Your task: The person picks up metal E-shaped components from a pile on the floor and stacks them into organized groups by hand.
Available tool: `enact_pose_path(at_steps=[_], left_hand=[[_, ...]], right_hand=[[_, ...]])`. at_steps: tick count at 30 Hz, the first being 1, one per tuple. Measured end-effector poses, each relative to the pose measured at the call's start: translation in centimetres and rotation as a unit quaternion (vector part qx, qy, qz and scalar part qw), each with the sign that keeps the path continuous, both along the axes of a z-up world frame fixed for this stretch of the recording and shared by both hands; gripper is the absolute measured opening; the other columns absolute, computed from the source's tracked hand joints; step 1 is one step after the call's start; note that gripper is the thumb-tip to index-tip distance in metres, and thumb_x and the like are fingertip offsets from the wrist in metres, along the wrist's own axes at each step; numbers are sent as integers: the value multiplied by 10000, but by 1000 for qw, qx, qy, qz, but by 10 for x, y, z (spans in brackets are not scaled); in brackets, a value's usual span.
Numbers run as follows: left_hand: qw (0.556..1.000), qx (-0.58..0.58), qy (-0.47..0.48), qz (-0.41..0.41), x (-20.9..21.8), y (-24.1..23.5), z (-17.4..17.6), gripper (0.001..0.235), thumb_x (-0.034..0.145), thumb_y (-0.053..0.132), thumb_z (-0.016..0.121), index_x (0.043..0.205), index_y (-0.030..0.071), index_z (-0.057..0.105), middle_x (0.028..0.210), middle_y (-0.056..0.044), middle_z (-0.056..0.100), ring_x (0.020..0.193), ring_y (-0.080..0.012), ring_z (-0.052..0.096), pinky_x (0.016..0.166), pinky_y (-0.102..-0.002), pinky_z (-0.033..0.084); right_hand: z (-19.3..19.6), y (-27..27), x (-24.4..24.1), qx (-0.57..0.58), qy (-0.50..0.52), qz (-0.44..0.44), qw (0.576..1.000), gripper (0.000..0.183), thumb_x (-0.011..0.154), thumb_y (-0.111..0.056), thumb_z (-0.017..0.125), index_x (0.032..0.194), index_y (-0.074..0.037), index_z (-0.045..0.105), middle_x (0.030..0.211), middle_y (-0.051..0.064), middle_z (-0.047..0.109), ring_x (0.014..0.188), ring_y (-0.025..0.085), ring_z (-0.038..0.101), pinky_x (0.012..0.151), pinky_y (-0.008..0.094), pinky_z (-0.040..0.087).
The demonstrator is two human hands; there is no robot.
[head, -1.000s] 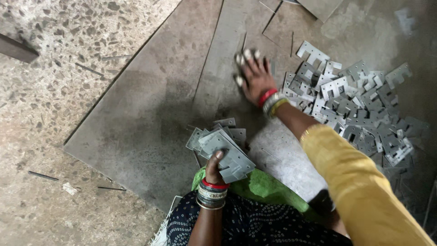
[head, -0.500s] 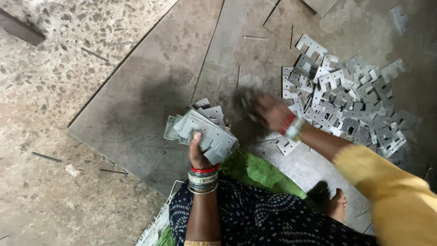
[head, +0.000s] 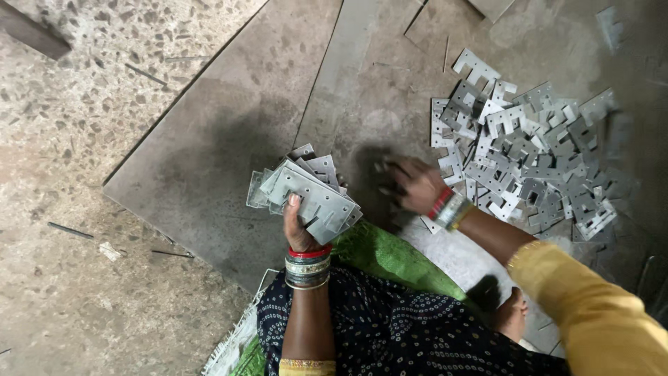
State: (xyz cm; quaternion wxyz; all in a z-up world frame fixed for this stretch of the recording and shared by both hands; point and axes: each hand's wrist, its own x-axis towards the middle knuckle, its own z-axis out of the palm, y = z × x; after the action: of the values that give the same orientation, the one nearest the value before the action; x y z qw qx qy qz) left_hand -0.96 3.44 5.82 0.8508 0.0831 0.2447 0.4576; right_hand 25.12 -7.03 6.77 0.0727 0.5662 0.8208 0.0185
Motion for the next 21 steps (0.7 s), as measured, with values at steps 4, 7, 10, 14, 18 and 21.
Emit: enact_pose_path(at_steps=[4, 7, 10, 14, 18, 21], left_hand=[[1000, -2, 3, 27, 1, 3, 3, 560, 935, 319, 661, 1366, -17, 535, 1193, -156, 674, 1046, -294, 677, 918, -443, 576], [999, 25, 10, 26, -11, 9, 4, 494, 955, 280, 664, 1334, -18, 559, 1155, -161, 684, 1021, -303, 677, 897, -450, 571], [998, 28, 57, -1, -31, 22, 8, 410, 964, 249, 669, 1288, 11, 586, 1143, -127, 675, 1035, -277, 669, 911, -435, 566], [992, 4, 128, 5, -59, 31, 12, 363, 916, 249, 661, 1210, 36, 634, 1102, -97, 690, 1001, -259, 679, 882, -414, 572], [992, 33, 97, 74, -74, 31, 20, 360, 923, 249, 671, 1212, 40, 625, 1093, -107, 682, 999, -272, 677, 867, -424, 585], [995, 34, 66, 73, -79, 27, 41, 431, 892, 296, 673, 1238, 46, 614, 1087, -126, 694, 975, -288, 688, 820, -432, 600]], right_hand=[[-37, 66, -39, 83, 258, -165, 948, 815, 613, -267, 816, 1291, 125, 592, 1298, 324, 583, 981, 457, 661, 821, 480, 591], [-84, 102, -89, -94, 287, -218, 928, 350, 836, -280, 683, 1121, -80, 721, 1111, 181, 728, 1000, 368, 713, 871, 458, 602], [-93, 68, -127, -263, 204, -201, 921, 239, 876, -277, 645, 1047, -159, 764, 1073, 176, 757, 967, 379, 715, 844, 460, 598], [-55, 21, -146, 54, 322, -86, 941, 368, 804, -289, 720, 1146, -157, 747, 1125, 166, 716, 1029, 362, 701, 966, 481, 579], [-22, 75, -127, 129, 391, -210, 887, 634, 755, -300, 738, 1316, -24, 631, 1228, 245, 657, 1060, 438, 670, 871, 471, 572], [-28, 134, -141, 55, 404, -191, 893, 562, 748, -270, 751, 1245, -37, 627, 1149, 244, 680, 893, 425, 691, 795, 497, 567]])
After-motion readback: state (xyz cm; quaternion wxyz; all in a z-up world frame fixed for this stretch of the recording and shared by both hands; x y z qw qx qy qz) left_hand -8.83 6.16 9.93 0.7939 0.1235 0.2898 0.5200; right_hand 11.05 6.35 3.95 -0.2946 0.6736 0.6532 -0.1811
